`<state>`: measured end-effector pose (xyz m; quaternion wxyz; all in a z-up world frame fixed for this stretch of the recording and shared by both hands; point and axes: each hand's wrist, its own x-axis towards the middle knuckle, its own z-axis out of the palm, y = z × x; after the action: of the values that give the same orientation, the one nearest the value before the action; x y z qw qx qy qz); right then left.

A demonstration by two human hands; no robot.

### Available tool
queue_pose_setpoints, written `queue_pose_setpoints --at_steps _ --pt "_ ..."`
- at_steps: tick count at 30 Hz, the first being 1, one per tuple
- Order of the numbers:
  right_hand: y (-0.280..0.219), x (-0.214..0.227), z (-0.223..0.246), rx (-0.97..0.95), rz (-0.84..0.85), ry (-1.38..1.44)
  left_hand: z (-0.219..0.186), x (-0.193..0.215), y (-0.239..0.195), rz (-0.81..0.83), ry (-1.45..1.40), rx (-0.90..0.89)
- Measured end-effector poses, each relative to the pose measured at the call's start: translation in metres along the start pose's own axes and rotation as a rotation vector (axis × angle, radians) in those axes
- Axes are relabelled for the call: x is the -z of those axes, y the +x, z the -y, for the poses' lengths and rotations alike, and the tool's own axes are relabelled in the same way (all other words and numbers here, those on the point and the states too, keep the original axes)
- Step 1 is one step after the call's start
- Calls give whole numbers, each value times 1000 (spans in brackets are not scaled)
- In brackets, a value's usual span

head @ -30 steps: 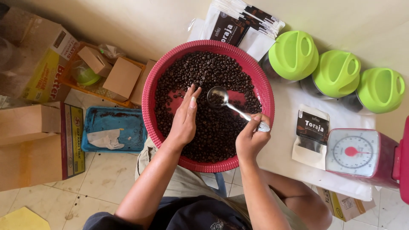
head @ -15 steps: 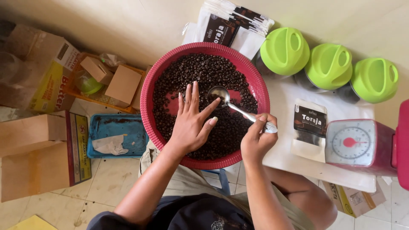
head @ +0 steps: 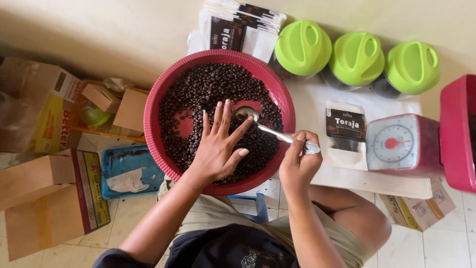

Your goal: Scooping roasted coffee beans into a bag, weighing it on a scale, and folding the bag for packaging.

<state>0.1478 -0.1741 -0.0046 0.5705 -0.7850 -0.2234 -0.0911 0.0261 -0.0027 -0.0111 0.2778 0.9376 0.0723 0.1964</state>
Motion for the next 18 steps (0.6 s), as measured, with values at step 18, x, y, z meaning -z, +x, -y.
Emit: queue_pose_setpoints --at_steps 18 --pt "30 89 17 -113 -241 -82 -47 -32 51 -269 -1255 492"
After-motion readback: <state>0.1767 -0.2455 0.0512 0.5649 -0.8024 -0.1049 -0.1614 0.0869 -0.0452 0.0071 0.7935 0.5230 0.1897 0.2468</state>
